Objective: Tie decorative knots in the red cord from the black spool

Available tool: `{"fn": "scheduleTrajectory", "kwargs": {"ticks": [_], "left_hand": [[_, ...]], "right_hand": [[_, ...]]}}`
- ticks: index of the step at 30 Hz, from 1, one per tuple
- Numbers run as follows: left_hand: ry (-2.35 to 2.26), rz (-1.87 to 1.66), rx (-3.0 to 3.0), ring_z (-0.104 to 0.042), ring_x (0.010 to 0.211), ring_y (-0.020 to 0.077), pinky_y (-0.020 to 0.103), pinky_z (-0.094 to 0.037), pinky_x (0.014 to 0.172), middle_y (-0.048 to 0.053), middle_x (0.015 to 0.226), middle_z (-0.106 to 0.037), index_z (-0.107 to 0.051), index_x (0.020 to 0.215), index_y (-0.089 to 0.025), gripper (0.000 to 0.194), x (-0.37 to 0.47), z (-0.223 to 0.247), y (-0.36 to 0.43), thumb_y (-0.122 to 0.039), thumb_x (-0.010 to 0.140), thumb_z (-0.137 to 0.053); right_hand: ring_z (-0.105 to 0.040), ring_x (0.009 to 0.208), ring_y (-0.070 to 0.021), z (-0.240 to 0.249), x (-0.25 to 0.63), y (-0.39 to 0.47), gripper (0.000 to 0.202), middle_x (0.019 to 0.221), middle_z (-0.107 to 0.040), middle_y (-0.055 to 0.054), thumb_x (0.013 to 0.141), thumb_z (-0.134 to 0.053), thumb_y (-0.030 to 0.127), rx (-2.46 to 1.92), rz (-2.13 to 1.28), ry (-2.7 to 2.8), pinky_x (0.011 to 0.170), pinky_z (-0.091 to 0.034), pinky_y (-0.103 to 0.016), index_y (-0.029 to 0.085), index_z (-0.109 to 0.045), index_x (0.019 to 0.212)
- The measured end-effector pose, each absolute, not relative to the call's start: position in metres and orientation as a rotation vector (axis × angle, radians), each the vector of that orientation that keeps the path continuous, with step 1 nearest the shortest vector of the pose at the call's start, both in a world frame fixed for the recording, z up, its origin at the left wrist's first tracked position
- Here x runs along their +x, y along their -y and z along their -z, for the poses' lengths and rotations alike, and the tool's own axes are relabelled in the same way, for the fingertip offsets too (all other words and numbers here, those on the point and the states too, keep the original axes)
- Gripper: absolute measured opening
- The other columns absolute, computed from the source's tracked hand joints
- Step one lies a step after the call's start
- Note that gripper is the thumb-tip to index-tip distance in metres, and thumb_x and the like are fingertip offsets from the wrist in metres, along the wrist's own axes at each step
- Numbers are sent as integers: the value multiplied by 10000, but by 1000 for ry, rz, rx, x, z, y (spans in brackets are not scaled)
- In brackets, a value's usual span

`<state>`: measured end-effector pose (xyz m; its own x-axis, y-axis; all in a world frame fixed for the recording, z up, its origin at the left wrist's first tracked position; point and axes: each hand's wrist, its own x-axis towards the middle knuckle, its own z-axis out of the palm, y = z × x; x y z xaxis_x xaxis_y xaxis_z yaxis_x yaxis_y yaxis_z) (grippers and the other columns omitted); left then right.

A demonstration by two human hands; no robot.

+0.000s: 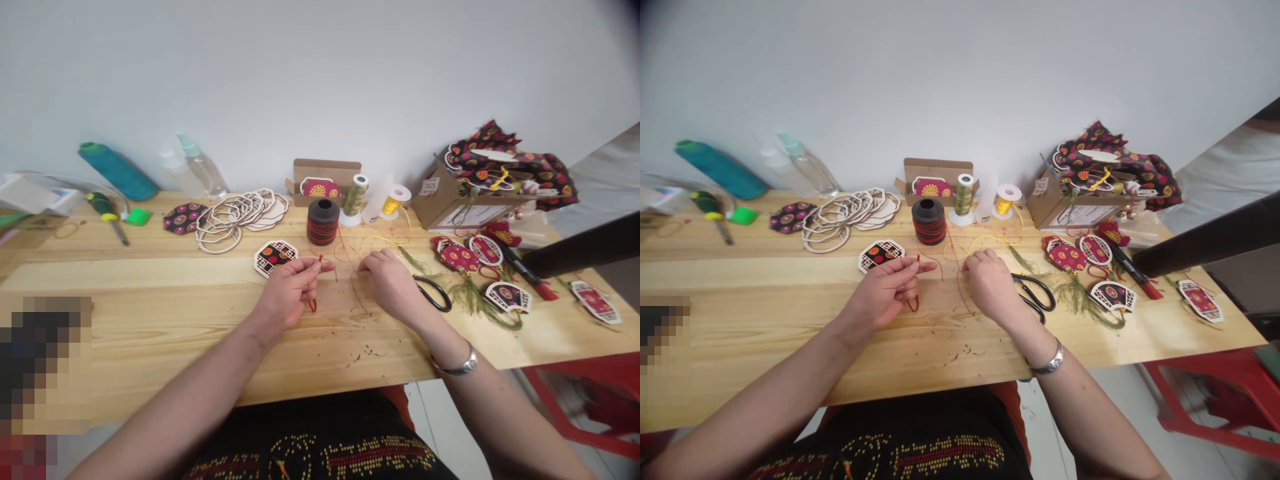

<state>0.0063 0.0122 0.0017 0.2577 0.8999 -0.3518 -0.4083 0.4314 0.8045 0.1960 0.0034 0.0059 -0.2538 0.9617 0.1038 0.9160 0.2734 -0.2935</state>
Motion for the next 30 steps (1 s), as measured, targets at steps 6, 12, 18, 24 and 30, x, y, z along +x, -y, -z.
{"fn": "scheduleTrajectory", "kwargs": {"ticks": [6,12,18,24,30], "left_hand": [[-905,-867,678,-242,378,1,177,-181,359,0,609,-574,-715,791,-124,237,10,-6,-8,-270,618,-786],[-838,-759,783,-247,382,26,188,-171,386,-60,454,-383,-720,777,-130,223,5,-1,-6,-330,680,-740],[-788,-789,837,-335,387,49,215,-275,394,-7,504,-519,-712,744,-129,193,3,-3,-4,-308,676,-734],[-768,-830,805,-327,377,41,207,-299,388,-21,492,-499,-714,760,-122,170,1,-1,-9,-283,704,-714],[-868,-841,756,-288,353,37,203,-277,363,-44,432,-438,-704,716,-114,207,4,-8,-9,-314,671,-739]], "right_hand": [[-519,758,-149,-35,187,-3,120,739,-612,-18,820,-533,118,-1438,-546,2131,703,-387,-280,180,-597,740],[-519,721,-132,-39,184,-7,125,705,-603,-4,817,-539,140,-1394,-659,2077,666,-383,-265,176,-592,710],[-568,859,-145,-32,183,-14,270,1022,-636,-64,847,-427,112,-1340,-697,1995,779,-440,-295,176,-580,1060],[-615,917,-189,-19,190,-19,442,1028,-675,-100,807,-386,35,-1550,-823,2231,831,-464,-349,159,-547,1199],[-596,955,-174,-36,184,-20,297,1029,-659,-87,909,-382,191,-1347,-720,1804,881,-459,-361,166,-588,1122]]}}
